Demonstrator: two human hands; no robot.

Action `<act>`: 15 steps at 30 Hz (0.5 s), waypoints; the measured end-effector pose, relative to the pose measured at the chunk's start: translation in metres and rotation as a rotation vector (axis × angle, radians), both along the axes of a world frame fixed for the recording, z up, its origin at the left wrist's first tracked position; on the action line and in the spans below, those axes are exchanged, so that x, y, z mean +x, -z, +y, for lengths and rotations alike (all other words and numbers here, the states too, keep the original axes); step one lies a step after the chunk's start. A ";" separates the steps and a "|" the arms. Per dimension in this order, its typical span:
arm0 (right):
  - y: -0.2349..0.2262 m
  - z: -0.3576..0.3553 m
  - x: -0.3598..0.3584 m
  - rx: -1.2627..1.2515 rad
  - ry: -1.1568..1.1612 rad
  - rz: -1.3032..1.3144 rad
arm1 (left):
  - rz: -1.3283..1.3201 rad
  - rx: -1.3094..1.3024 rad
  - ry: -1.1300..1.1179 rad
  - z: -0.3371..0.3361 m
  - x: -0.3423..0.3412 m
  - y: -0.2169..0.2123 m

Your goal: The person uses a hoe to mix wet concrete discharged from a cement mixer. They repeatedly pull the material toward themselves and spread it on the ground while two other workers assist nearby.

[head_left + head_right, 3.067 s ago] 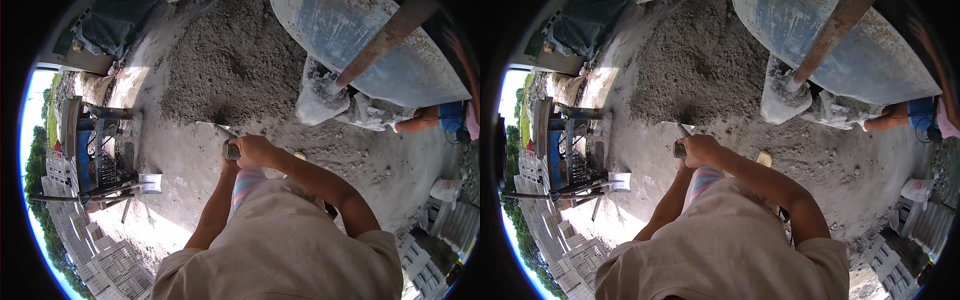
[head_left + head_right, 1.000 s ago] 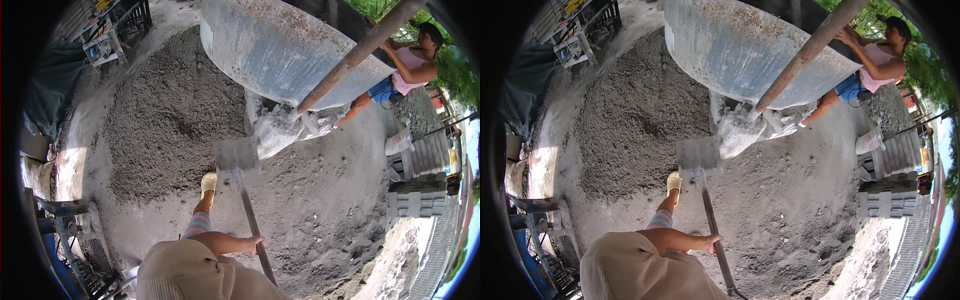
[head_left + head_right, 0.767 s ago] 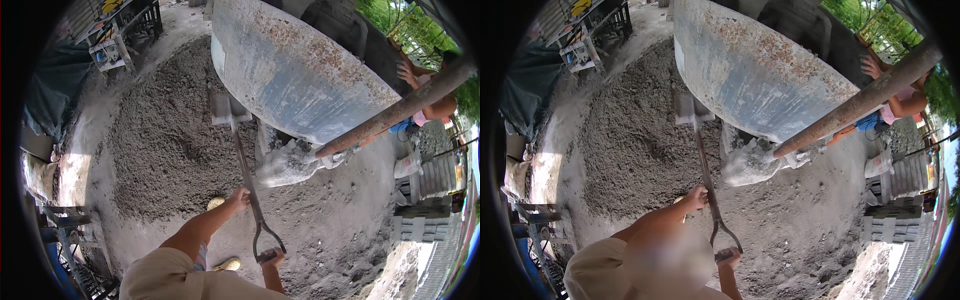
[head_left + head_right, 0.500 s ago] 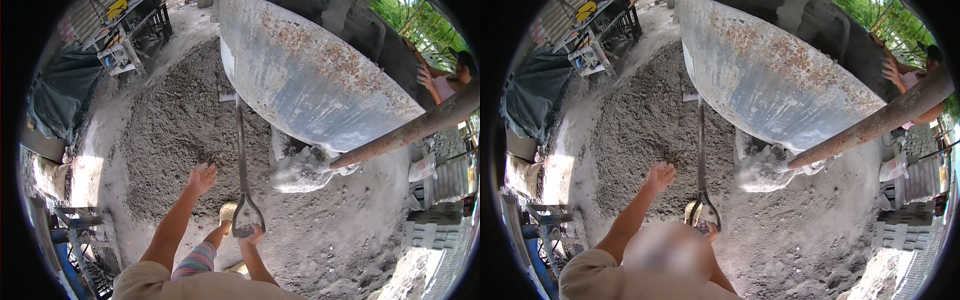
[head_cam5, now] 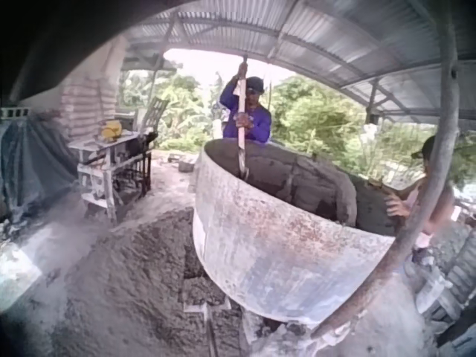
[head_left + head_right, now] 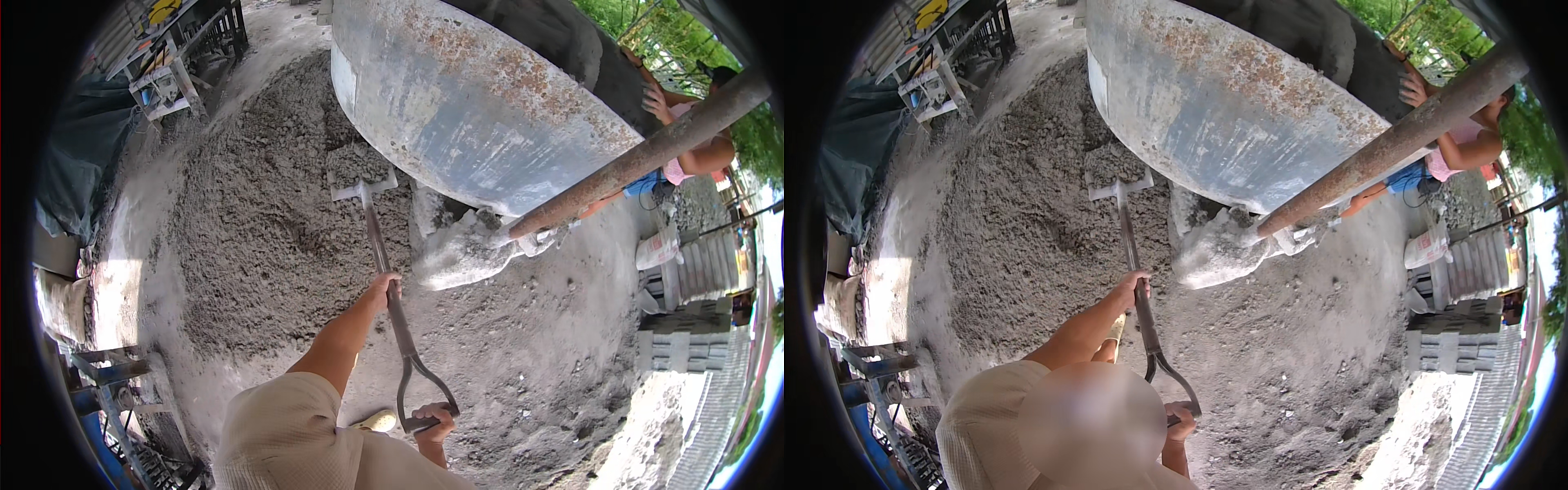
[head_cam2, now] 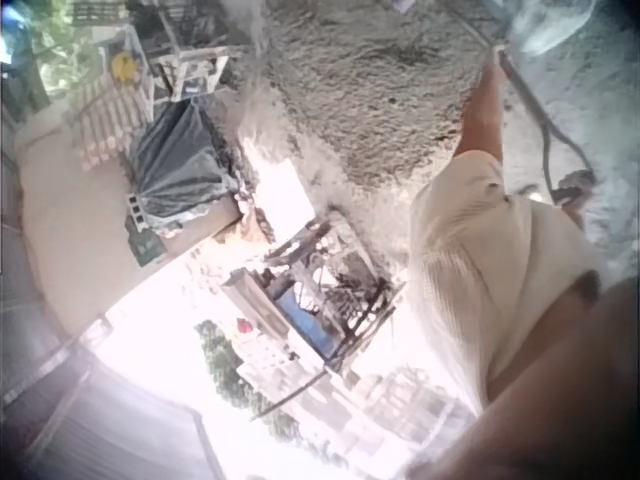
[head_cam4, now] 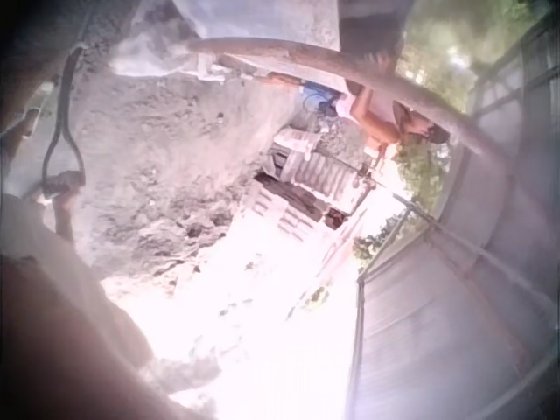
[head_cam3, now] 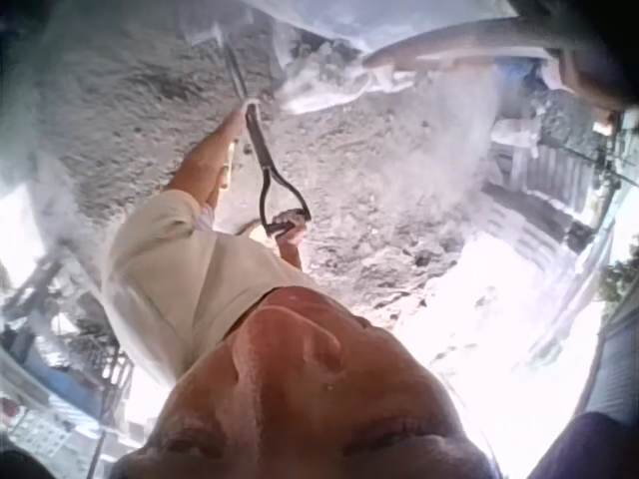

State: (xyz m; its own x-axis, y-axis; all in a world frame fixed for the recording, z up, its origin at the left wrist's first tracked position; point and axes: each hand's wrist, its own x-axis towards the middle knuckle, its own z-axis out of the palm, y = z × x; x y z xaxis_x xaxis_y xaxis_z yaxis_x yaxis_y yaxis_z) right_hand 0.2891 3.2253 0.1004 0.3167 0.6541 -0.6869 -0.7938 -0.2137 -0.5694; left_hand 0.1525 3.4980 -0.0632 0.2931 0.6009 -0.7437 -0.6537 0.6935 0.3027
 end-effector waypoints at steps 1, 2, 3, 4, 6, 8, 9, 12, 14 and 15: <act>0.004 -0.014 0.006 0.079 -0.041 -0.043 | 0.001 -0.027 -0.018 -0.012 0.007 -0.019; 0.009 -0.029 0.008 0.148 -0.002 -0.056 | -0.002 -0.017 -0.006 -0.022 0.011 -0.020; -0.005 -0.036 0.006 0.283 -0.167 -0.563 | -0.048 -0.083 -0.024 -0.035 0.010 -0.022; -0.017 -0.045 0.004 0.404 -0.331 -1.074 | -0.093 -0.151 -0.044 -0.051 0.007 -0.021; -0.011 -0.077 0.004 0.345 -0.387 -1.084 | -0.389 -0.164 -0.119 -0.084 0.001 -0.013; -0.016 -0.108 -0.009 -0.236 -0.295 -1.441 | -0.758 -0.051 -0.204 -0.116 -0.012 -0.005; -0.023 -0.123 0.006 0.010 -0.584 -1.319 | -0.855 0.092 -0.214 -0.133 -0.021 -0.004; -0.012 -0.142 0.019 0.672 -0.827 -1.369 | -1.033 0.390 -0.322 -0.172 -0.042 -0.029; -0.016 -0.153 0.016 0.771 -0.719 -1.489 | -1.042 0.510 -0.360 -0.186 -0.049 -0.048; -0.016 -0.164 0.012 0.775 -0.676 -1.483 | -1.018 0.529 -0.349 -0.194 -0.057 -0.064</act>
State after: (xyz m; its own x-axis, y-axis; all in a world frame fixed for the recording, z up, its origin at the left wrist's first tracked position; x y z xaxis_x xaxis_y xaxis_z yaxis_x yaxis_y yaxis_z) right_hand 0.3008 3.0617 0.1165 -0.1108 0.9176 0.3818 0.5172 0.3813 -0.7663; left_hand 0.0959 3.3040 0.0003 0.3641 0.9262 0.0982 -0.8865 0.3770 -0.2685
